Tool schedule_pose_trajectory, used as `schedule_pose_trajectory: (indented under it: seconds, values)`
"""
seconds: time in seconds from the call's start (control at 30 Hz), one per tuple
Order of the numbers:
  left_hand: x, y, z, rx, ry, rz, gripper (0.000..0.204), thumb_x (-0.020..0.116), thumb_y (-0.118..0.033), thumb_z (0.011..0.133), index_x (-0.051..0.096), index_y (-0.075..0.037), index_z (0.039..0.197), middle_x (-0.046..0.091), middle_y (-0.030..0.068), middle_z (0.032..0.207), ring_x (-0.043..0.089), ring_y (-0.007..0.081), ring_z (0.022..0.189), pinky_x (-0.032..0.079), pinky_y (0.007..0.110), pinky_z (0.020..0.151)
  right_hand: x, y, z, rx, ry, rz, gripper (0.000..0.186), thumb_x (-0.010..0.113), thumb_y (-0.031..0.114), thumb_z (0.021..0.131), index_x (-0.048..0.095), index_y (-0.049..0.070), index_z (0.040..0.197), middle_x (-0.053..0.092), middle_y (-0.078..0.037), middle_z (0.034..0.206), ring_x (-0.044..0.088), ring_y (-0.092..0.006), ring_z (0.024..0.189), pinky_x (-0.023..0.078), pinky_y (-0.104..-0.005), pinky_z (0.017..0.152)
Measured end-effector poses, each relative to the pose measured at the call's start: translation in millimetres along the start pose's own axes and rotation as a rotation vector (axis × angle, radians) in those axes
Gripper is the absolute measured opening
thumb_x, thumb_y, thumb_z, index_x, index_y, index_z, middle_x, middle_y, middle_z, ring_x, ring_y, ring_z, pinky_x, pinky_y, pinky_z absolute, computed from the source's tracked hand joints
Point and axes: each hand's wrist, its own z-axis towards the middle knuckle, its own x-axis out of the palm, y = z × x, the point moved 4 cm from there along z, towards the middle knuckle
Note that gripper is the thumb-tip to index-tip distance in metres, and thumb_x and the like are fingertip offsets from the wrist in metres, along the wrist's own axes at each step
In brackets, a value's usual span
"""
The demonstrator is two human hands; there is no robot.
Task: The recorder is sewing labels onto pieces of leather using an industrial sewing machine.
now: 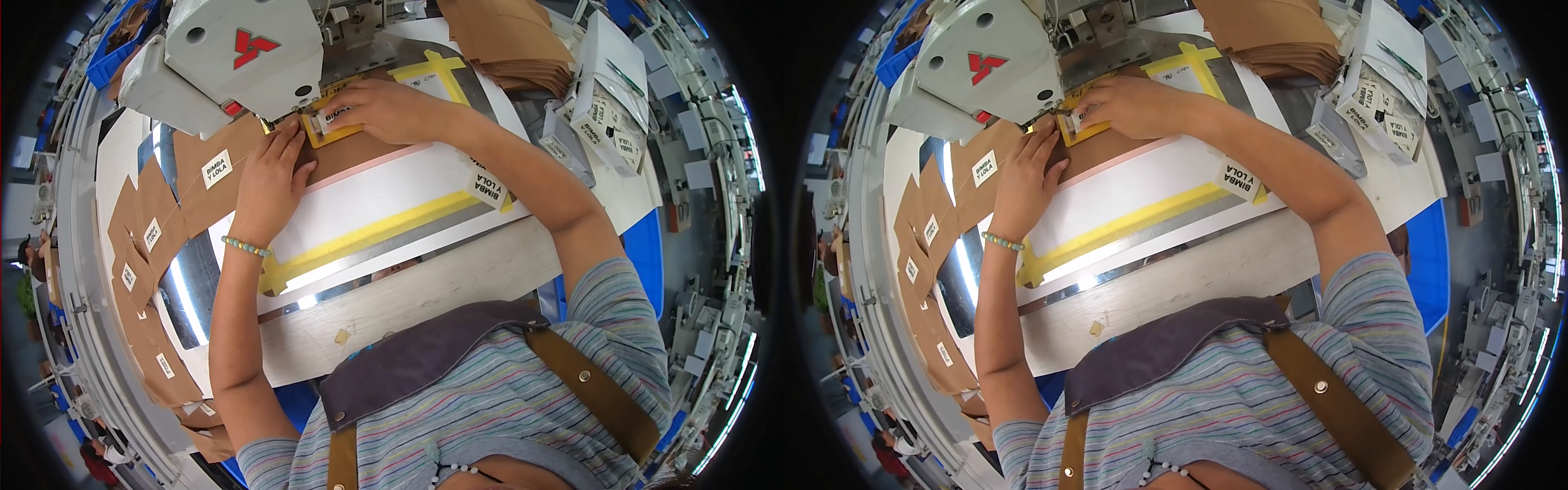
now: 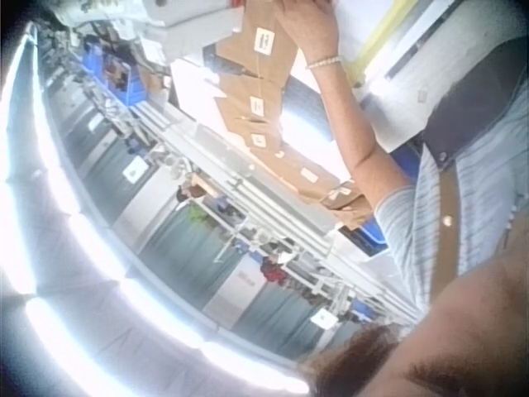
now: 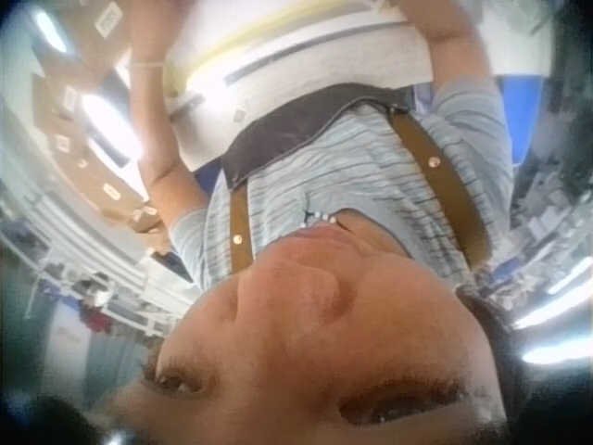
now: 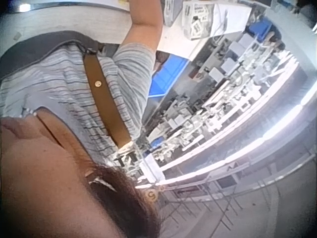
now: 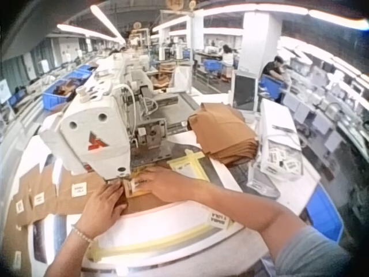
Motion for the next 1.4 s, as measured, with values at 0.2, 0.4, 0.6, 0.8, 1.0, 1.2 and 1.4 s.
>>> schedule_pose_trajectory:
  seconds: [0.2, 0.4, 0.6, 0.8, 1.0, 1.2, 1.4]
  values:
    - [-0.8, -3.1, -4.3, 0.008, 0.014, 0.024, 0.049, 0.074, -0.015, 0.097, 0.064, 0.004, 0.141, 0.061, 0.0181, 0.153, 0.056, 0.0417, 0.138, 0.048, 0.048, 0.116, -2.4, 0.3, 0.4, 0.009, 0.029, 0.031, 0.041, 0.058, 0.001, 0.098, 0.079, 0.016, 0.129, 0.068, -0.001, 0.145, 0.058, -0.0286, 0.137, 0.047, -0.0420, 0.119]
    - [-10.2, -1.9, -9.1, -0.003, 0.003, -0.027, 0.048, 0.075, -0.015, 0.096, 0.066, 0.003, 0.139, 0.061, 0.0185, 0.153, 0.057, 0.0399, 0.138, 0.048, 0.049, 0.116, -1.7, -2.6, -0.3, -0.032, -0.069, 0.050, 0.035, 0.059, 0.003, 0.095, 0.081, 0.014, 0.119, 0.071, -0.007, 0.140, 0.062, -0.0311, 0.133, 0.052, -0.0440, 0.112]
    - [-21.3, 7.2, -20.8, -0.076, 0.005, -0.083, 0.046, 0.076, -0.011, 0.095, 0.067, 0.002, 0.138, 0.063, 0.0175, 0.150, 0.058, 0.0402, 0.136, 0.049, 0.048, 0.114, -1.8, -10.7, 9.2, 0.048, 0.006, 0.049, 0.039, 0.058, 0.001, 0.095, 0.081, 0.013, 0.125, 0.070, -0.005, 0.142, 0.059, -0.0286, 0.137, 0.048, -0.0417, 0.118]
    - [-29.5, 12.2, -23.2, -0.070, 0.005, -0.040, 0.046, 0.074, -0.002, 0.093, 0.067, 0.001, 0.138, 0.062, 0.0174, 0.153, 0.061, 0.0400, 0.135, 0.051, 0.046, 0.114, 1.4, -20.1, 15.4, -0.013, -0.055, -0.015, 0.038, 0.059, 0.002, 0.095, 0.081, 0.013, 0.124, 0.071, -0.005, 0.140, 0.060, -0.0299, 0.135, 0.049, -0.0423, 0.116]
    - [-20.3, 10.3, -22.7, -0.065, -0.017, -0.093, 0.046, 0.076, -0.011, 0.097, 0.066, 0.001, 0.140, 0.065, 0.0177, 0.148, 0.059, 0.0398, 0.136, 0.049, 0.048, 0.114, -8.0, -19.2, 5.5, 0.114, 0.033, 0.111, 0.033, 0.059, 0.008, 0.100, 0.080, 0.012, 0.126, 0.068, -0.006, 0.145, 0.059, -0.0310, 0.137, 0.049, -0.0433, 0.116]
    - [-20.7, 15.2, -22.9, -0.037, -0.029, -0.062, 0.045, 0.075, -0.012, 0.098, 0.067, 0.000, 0.140, 0.064, 0.0186, 0.150, 0.058, 0.0400, 0.137, 0.049, 0.047, 0.116, -69.8, -41.0, -57.9, 0.137, -0.367, 0.154, 0.027, 0.060, 0.011, 0.103, 0.081, 0.011, 0.120, 0.073, -0.010, 0.133, 0.066, -0.0323, 0.127, 0.053, -0.0423, 0.111]
    - [-11.5, 3.3, -5.0, -0.015, 0.002, -0.090, 0.047, 0.072, -0.014, 0.101, 0.065, -0.002, 0.145, 0.062, 0.0174, 0.154, 0.055, 0.0404, 0.143, 0.045, 0.049, 0.120, -77.5, -123.2, -112.9, 0.602, -0.639, 0.610, 0.026, 0.058, 0.012, 0.112, 0.077, 0.005, 0.128, 0.076, -0.004, 0.127, 0.071, -0.0120, 0.113, 0.058, -0.0262, 0.099]
